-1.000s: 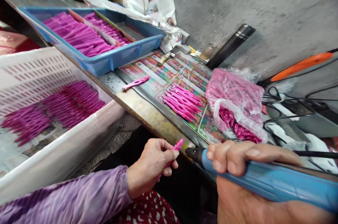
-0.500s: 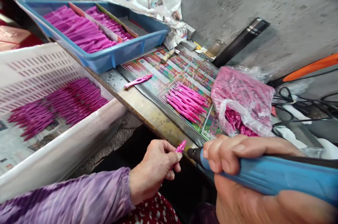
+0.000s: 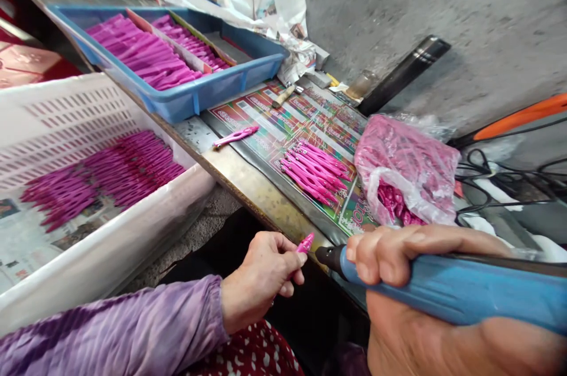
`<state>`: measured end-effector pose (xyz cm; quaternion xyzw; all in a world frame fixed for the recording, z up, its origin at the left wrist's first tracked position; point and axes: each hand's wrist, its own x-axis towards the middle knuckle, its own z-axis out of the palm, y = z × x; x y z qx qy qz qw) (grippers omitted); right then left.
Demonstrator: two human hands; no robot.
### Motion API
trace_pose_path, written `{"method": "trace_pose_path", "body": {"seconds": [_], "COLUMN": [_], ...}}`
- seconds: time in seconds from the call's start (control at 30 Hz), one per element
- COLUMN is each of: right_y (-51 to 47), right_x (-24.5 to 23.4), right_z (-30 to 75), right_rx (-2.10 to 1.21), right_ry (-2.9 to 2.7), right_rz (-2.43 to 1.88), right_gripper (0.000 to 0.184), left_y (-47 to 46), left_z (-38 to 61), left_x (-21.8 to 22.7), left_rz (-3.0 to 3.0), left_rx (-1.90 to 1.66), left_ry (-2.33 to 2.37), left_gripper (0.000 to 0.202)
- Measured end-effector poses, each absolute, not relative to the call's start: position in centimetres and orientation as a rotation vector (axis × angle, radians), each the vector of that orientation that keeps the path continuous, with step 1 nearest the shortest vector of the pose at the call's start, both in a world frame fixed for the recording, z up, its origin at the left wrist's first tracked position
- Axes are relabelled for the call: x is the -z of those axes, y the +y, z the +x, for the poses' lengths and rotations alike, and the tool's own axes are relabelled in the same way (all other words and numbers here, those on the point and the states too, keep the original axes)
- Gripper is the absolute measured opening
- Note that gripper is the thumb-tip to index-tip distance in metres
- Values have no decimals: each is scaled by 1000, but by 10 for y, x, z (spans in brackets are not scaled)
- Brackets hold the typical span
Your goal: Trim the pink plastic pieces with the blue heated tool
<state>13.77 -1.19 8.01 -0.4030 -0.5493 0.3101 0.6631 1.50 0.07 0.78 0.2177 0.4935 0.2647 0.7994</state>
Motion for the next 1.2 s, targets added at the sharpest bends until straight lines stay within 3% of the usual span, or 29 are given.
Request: {"method": "trace_pose_path", "body": {"seconds": [0.17,0.43,1.2], "right_y": [-7,-7,3], "right_x": [-85,-77,-83], "right_z": [162,145,111], "right_rx": [-942,-804,-826], "right_ry": [-1604,-1342,-1136], "right_rz": [-850,-894,-1037], "right_gripper": [29,30,65], "left_y": [1,1,0], "left_z": [15,15,14], "left_x": [-8,-9,-9], "left_rz": [467,443,464], "left_rx": [-565,-567,-579], "left_ry": [1055,1060,1075], "left_gripper": [26,23,26]}}
